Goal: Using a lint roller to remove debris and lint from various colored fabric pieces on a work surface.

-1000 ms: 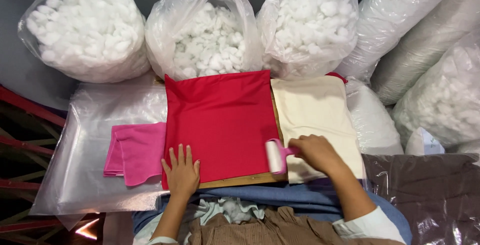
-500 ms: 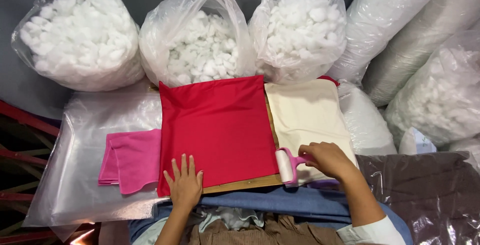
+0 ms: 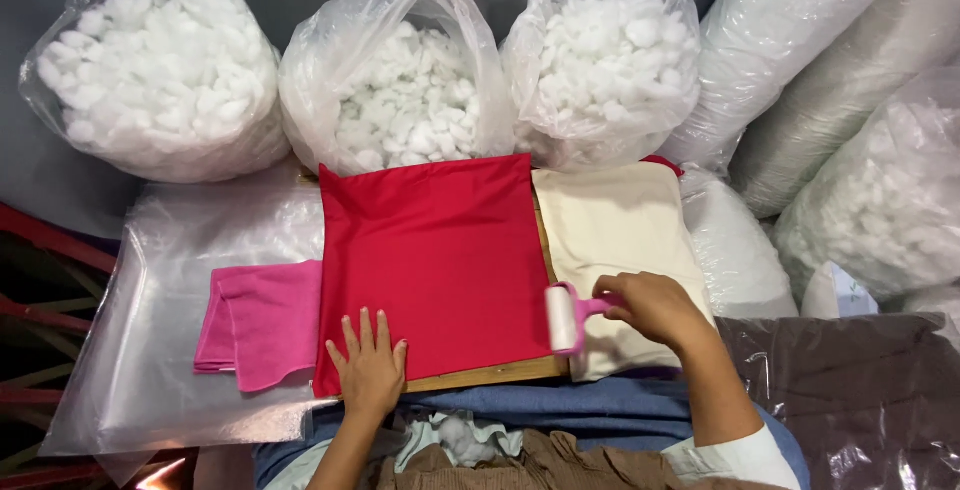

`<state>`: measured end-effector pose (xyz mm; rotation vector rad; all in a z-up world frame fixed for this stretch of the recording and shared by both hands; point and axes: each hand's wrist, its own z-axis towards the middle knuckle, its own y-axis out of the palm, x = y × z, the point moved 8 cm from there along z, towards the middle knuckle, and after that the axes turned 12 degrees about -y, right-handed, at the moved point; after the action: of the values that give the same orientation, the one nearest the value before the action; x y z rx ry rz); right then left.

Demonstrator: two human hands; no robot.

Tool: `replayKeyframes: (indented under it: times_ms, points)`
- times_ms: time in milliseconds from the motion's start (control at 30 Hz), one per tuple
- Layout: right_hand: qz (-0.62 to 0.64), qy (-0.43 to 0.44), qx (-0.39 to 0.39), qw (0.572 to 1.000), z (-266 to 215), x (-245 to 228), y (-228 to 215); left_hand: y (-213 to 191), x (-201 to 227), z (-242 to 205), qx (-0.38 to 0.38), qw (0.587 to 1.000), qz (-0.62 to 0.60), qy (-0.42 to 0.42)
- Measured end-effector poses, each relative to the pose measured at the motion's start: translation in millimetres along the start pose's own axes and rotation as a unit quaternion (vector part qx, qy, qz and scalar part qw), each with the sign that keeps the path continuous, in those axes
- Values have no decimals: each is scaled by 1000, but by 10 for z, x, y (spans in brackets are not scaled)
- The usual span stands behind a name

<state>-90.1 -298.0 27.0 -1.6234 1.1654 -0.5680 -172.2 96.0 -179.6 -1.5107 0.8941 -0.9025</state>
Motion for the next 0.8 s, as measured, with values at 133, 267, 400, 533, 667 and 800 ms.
replayKeyframes:
  times_ms: [133,267,400,533,667,800]
  points:
    - [83,-107,42,990,368,-915,97,-272,376,96,-16,999,-30,12]
    - [12,-165,23,986,578,-1015,232,-276,448,214,-34,999,-35,21]
    - [-56,-15,13,998,520,2,49,-166,-38,250,2,1000,3,-18]
    - [6,-38,30,999,621,-455,-142,-305,139,341,33,999,-34,-9]
    - [61,-174,51,982,956,-1119,180,-339,610,479,-14,997,-70,42]
    - [46,-97,16,994,964,-492,19,-323,395,569,-36,999,-7,38]
